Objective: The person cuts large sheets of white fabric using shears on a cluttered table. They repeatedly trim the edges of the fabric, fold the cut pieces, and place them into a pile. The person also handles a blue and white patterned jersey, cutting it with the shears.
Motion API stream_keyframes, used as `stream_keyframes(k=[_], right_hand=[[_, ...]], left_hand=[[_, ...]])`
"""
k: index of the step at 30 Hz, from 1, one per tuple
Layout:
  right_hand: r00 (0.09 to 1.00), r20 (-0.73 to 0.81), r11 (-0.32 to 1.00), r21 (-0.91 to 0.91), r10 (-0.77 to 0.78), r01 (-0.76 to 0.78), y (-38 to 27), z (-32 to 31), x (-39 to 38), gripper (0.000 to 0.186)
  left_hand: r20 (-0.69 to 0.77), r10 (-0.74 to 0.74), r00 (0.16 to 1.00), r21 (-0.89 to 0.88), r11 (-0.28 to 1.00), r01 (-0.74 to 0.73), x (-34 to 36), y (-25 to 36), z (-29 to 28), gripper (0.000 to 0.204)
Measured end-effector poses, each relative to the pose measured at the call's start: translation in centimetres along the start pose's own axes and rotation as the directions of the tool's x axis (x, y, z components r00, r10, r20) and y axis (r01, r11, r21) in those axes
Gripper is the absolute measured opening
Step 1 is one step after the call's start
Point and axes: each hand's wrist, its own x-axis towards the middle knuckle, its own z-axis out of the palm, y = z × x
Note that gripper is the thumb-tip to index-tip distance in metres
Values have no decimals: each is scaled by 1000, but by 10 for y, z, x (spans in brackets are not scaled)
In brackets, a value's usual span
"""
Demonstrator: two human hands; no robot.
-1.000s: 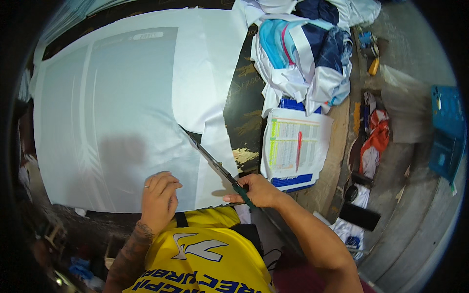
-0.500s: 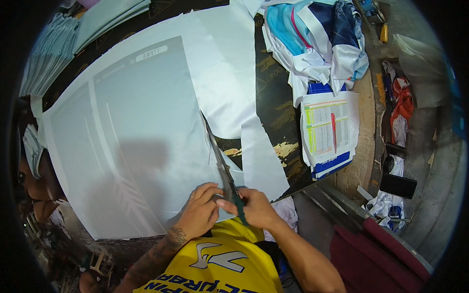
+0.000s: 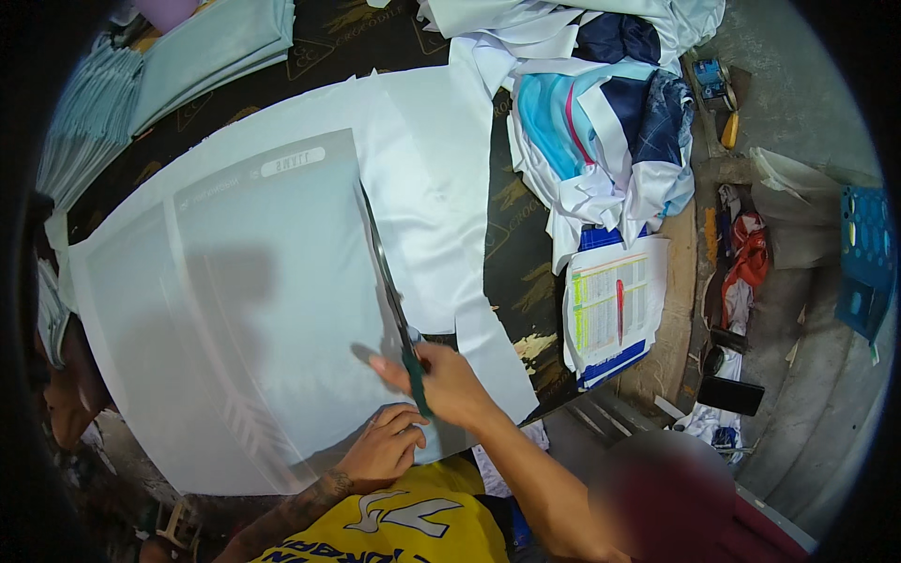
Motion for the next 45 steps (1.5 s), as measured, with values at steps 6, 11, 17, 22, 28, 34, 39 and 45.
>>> stream_keyframes(k=[6, 11, 17, 22, 28, 34, 39, 45], right_hand=[[999, 40, 994, 107, 1, -6, -46, -8, 26, 72], [1000, 17, 997, 72, 21, -22, -68, -17, 53, 74], [995, 26, 993, 64, -97, 95, -88, -29, 79, 68], [967, 252, 994, -108, 22, 6, -116, -113, 46, 66], [928, 362, 423, -856, 83, 296, -194, -218, 99, 74], [859, 504, 159, -859, 91, 487, -290, -225, 175, 68], [848, 520, 35, -854, 102, 520, -303, -215, 188, 68], [872, 478, 54, -878, 103, 475, -300, -201, 178, 76]], left_hand=[[45, -4, 999, -61, 998, 6, 3, -2, -7, 11], [26, -11, 1000, -85, 996, 13, 3, -3, -2, 10], [-33, -223, 974, -130, 968, 217, 34, 30, -55, 24], [-723, 117, 681, 397, 877, 271, 120, -7, -165, 37], [-715, 244, 655, 581, 729, 362, 170, -43, -190, 45], [-692, 270, 669, 658, 618, 431, 171, -42, -183, 48], [-699, 264, 665, 652, 617, 441, 172, -43, -185, 47], [-694, 237, 680, 649, 614, 449, 171, -43, -183, 46]])
